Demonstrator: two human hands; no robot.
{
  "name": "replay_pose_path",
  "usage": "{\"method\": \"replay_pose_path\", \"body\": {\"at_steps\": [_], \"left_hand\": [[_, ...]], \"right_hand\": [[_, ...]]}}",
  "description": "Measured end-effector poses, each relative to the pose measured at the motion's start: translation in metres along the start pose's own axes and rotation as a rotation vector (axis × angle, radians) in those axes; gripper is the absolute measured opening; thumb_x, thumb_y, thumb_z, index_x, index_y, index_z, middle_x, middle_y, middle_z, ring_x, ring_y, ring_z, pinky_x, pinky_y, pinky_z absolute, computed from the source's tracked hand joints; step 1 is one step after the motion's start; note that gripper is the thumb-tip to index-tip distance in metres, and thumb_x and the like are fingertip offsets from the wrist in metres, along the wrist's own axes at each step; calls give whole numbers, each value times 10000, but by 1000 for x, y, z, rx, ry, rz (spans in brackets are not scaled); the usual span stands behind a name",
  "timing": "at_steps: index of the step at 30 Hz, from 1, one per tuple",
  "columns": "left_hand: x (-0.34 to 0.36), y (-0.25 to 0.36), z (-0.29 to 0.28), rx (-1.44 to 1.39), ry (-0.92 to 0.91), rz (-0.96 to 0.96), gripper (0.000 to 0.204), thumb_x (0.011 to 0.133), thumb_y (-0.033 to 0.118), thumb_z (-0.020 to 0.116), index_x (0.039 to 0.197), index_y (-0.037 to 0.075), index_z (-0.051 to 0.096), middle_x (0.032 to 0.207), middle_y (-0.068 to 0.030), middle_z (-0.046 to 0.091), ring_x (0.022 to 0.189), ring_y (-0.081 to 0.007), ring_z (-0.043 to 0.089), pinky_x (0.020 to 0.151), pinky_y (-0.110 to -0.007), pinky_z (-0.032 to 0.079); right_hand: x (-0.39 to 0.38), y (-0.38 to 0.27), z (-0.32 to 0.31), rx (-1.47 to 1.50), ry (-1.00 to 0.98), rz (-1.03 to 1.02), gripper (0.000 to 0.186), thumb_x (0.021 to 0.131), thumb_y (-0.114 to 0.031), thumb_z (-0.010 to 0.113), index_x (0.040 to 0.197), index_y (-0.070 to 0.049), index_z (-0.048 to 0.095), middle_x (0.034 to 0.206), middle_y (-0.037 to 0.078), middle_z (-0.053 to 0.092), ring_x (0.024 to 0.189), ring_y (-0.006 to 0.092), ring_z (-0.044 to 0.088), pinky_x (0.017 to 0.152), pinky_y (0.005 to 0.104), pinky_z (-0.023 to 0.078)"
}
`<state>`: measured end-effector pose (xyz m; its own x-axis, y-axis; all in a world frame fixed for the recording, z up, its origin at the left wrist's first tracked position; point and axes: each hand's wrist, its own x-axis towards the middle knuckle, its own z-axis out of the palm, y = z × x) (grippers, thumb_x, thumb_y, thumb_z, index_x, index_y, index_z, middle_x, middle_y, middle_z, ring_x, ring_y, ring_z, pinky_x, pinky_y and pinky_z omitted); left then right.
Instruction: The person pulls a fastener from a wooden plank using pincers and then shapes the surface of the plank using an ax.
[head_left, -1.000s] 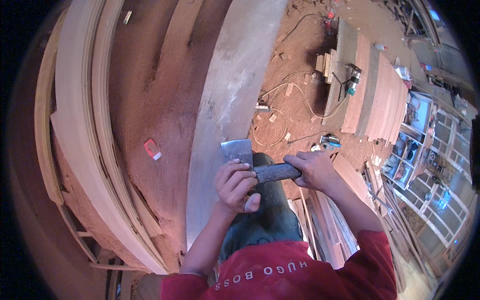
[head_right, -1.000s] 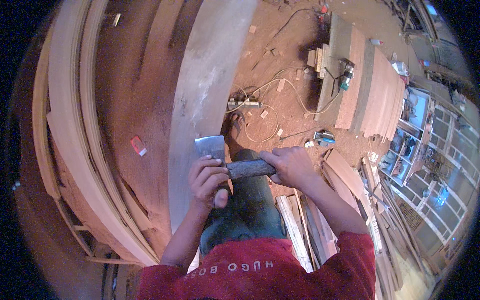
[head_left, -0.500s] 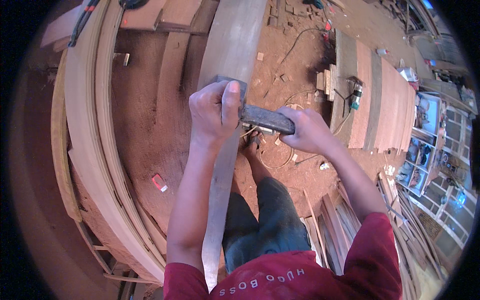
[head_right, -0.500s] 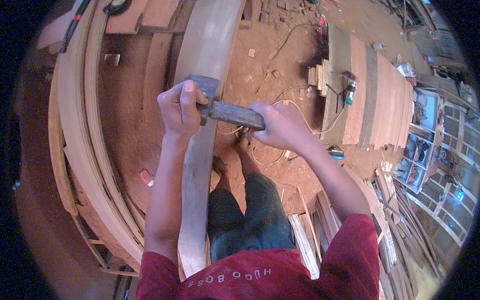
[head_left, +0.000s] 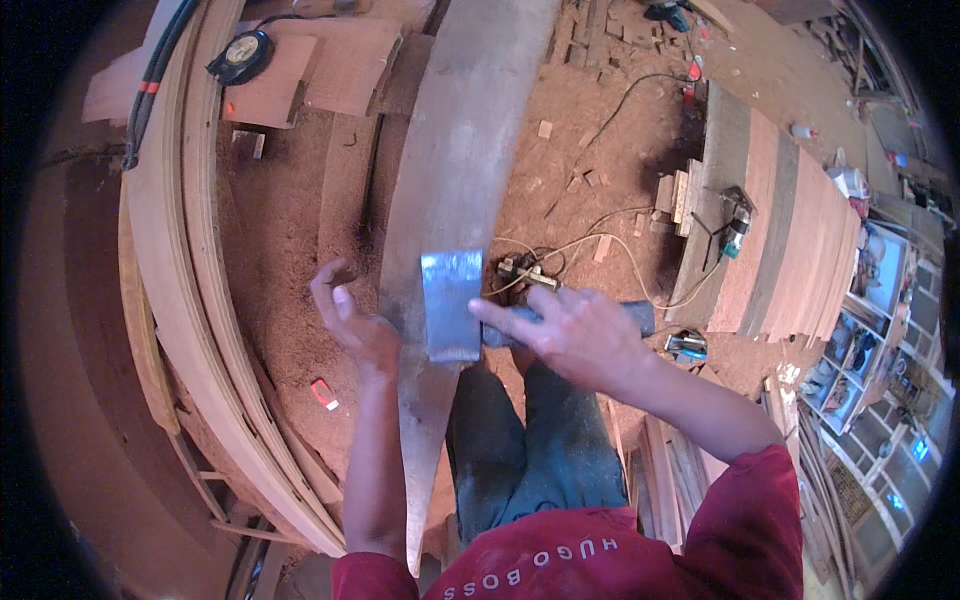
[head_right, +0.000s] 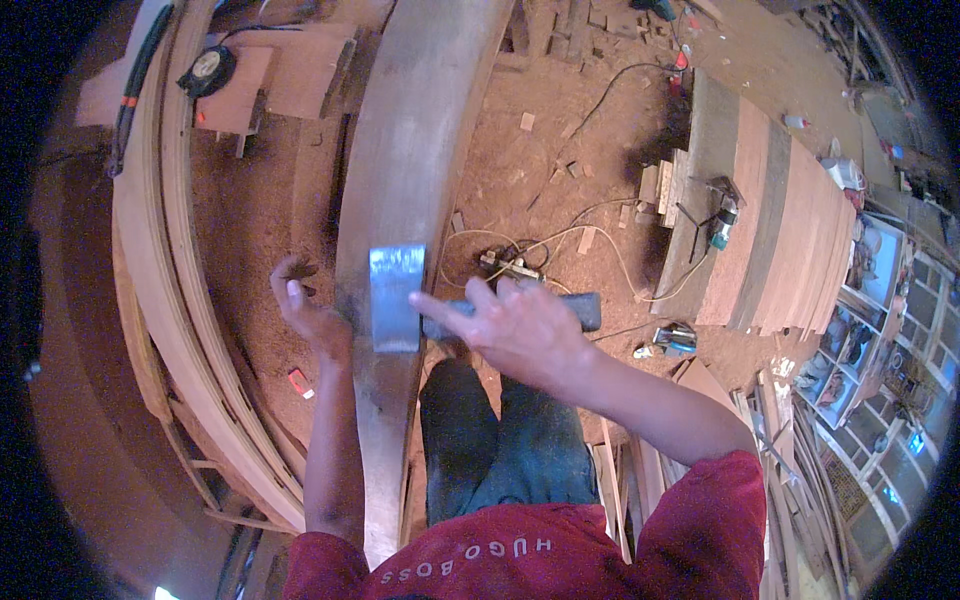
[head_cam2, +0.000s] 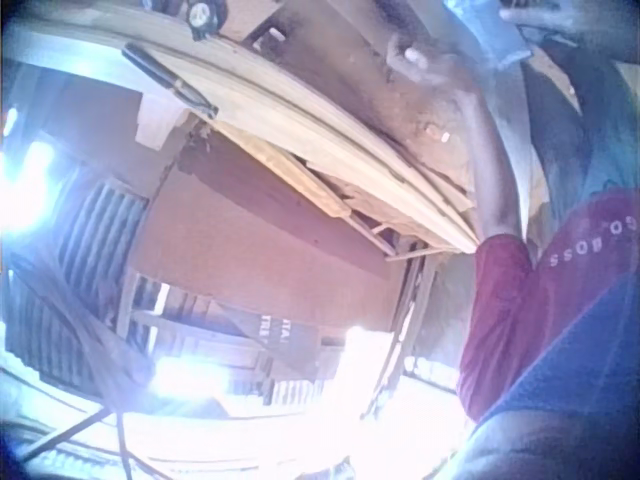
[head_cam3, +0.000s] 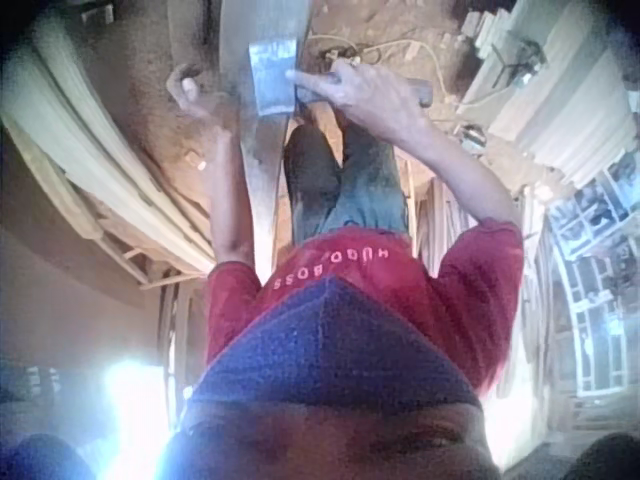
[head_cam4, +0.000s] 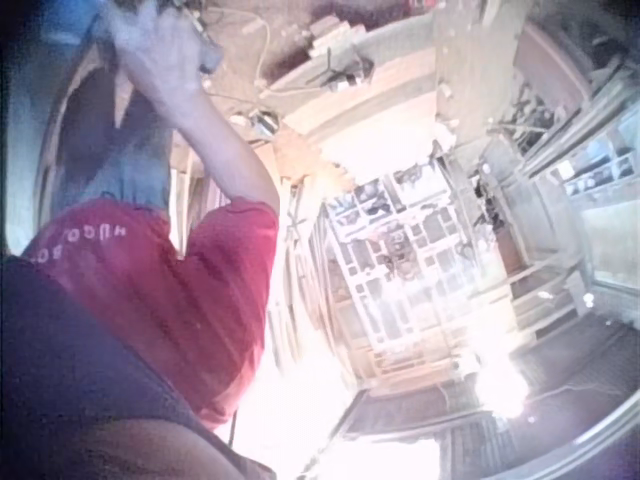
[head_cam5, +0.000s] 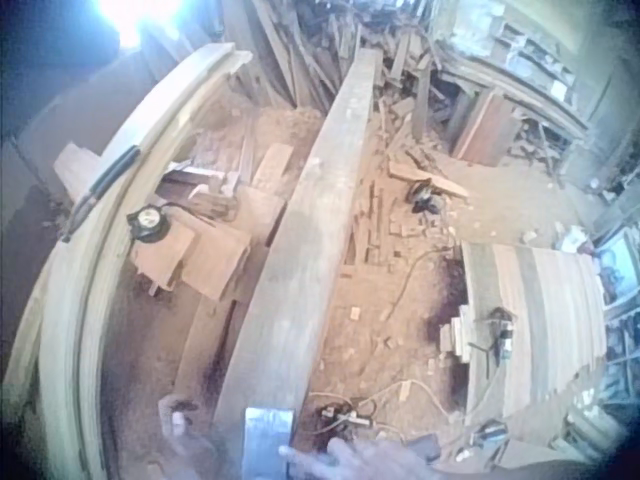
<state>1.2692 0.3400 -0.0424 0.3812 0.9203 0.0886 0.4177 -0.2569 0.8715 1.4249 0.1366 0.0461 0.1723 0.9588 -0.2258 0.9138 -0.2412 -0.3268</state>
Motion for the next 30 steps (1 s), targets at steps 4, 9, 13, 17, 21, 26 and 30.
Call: {"method": "replay_pose_path", "body": {"at_steps": [4, 9, 13, 17, 21, 26, 30], "left_hand": [[2, -5, 5, 58, -31, 64, 509, 968, 407, 378, 1156, -34, 549, 1073, -150, 545, 1003, -261, 528, 910, -404, 409], [4, 0, 12, 78, 9, -13, 579, 952, 464, 429, 1237, -34, 502, 1130, -149, 517, 1061, -273, 505, 971, -417, 379], [5, -4, 15, 124, 4, -46, 659, 955, 527, 413, 1246, -59, 488, 1153, -186, 515, 1089, -311, 497, 977, -437, 373], [8, -1, 17, 194, -36, -100, 709, 955, 571, 398, 1236, -73, 489, 1155, -203, 516, 1101, -334, 492, 977, -446, 371], [10, -4, 16, 296, -82, -146, 738, 967, 605, 362, 1241, -66, 496, 1118, -213, 549, 1060, -354, 528, 955, -459, 393], [18, 2, 22, 423, -172, -171, 745, 976, 613, 345, 1239, -64, 510, 1107, -235, 564, 1042, -386, 547, 939, -480, 403], [24, 10, 25, 502, -252, -165, 660, 995, 521, 355, 1234, -73, 516, 1096, -254, 567, 1024, -401, 553, 910, -487, 410]], "right_hand": [[40, 35, -20, 82, 0, 124, 760, 825, -183, 677, 1513, -301, 374, 809, 95, 569, 655, 259, 645, 570, 390, 555], [82, 53, -53, 160, 48, 241, 868, 788, -187, 741, 1535, -315, 317, 850, 111, 583, 673, 282, 653, 570, 401, 557], [58, 41, -45, 140, -144, 86, 828, 804, -188, 718, 1527, -331, 341, 850, 111, 579, 674, 258, 657, 548, 393, 547], [48, 70, -48, 50, -146, -15, 698, 873, -189, 609, 1516, -317, 369, 833, 105, 566, 655, 237, 653, 525, 375, 541], [82, 137, -84, 96, -73, 130, 713, 868, -174, 612, 1518, -322, 359, 849, 109, 566, 663, 257, 657, 536, 389, 545], [135, 225, -133, 102, 26, 333, 773, 826, -190, 661, 1523, -304, 347, 867, 87, 576, 674, 274, 654, 571, 405, 554], [128, 238, -129, 87, -120, 163, 683, 875, -200, 589, 1515, -305, 373, 861, 73, 570, 672, 227, 640, 554, 354, 546]]}}
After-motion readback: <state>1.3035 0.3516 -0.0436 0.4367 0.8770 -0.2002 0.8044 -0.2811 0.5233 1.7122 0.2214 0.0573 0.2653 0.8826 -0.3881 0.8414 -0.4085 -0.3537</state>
